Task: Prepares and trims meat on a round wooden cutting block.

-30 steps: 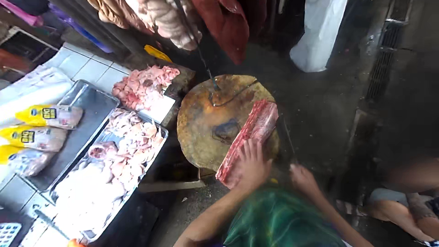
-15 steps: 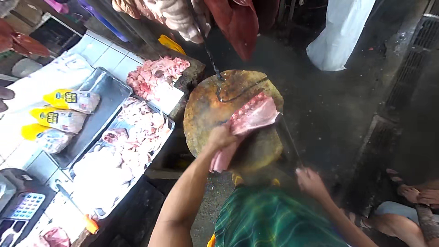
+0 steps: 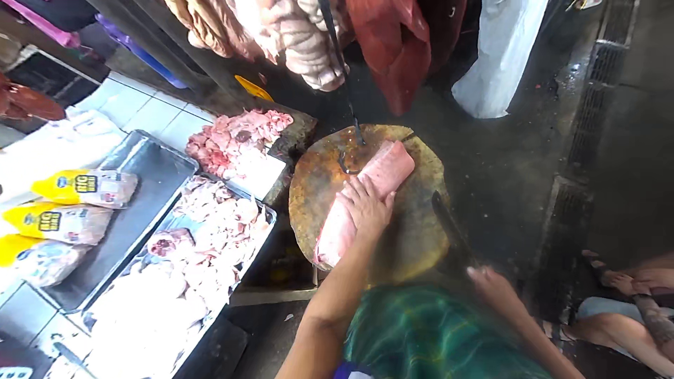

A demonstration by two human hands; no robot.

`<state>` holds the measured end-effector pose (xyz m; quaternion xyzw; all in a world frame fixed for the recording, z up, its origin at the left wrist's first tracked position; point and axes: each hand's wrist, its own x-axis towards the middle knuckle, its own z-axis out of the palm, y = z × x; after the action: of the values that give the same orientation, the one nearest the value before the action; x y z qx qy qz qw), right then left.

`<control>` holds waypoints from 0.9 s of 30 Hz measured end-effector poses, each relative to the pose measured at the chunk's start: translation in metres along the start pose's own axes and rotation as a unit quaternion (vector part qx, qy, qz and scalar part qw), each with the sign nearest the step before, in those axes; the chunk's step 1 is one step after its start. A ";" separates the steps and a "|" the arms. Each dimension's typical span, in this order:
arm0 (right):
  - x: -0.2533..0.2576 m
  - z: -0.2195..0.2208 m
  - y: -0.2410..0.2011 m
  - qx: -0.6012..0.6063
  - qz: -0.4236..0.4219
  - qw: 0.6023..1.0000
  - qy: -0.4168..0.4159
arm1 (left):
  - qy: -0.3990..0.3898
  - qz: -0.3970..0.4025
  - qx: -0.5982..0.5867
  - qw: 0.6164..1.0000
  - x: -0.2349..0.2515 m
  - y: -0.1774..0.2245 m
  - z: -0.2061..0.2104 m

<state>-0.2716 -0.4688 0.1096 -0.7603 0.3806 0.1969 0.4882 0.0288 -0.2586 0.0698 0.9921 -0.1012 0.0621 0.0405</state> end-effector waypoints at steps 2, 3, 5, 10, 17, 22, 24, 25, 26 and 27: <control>-0.004 0.007 -0.005 0.007 0.002 1.000 0.017 | -0.030 -0.001 -0.023 0.999 0.025 -0.023 -0.009; -0.005 0.010 -0.006 0.011 0.003 1.000 0.022 | -0.061 -0.008 -0.053 0.997 0.041 -0.038 -0.016; -0.009 0.014 -0.008 0.023 0.010 0.999 0.021 | -0.170 -0.038 -0.147 0.974 0.070 -0.074 -0.027; -0.009 0.024 -0.017 0.084 0.033 0.995 0.034 | -0.295 -0.049 -0.258 0.919 0.093 -0.110 -0.044; 0.000 0.015 -0.033 0.146 0.055 0.987 0.023 | -0.294 0.085 -0.210 0.928 0.040 -0.091 -0.046; 0.000 0.006 -0.038 0.172 0.040 0.984 0.002 | -0.347 0.140 -0.225 0.900 0.011 -0.086 -0.048; 0.000 -0.002 -0.040 0.188 0.023 0.982 0.020 | -0.352 0.112 -0.220 0.903 0.009 -0.072 -0.056; 0.002 -0.007 -0.042 0.190 0.012 0.981 0.034 | -0.345 0.078 -0.213 0.911 0.011 -0.059 -0.059; 0.005 -0.013 -0.044 0.177 -0.003 0.983 0.049 | -0.334 0.037 -0.206 0.919 0.014 -0.042 -0.063; 0.011 -0.021 -0.048 0.152 -0.019 0.986 0.065 | -0.326 -0.007 -0.203 0.924 0.019 -0.023 -0.066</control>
<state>-0.2291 -0.4805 0.1402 -0.6955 0.4224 0.0779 0.5760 0.0444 -0.2333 0.1365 0.9290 -0.1119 -0.2864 0.2061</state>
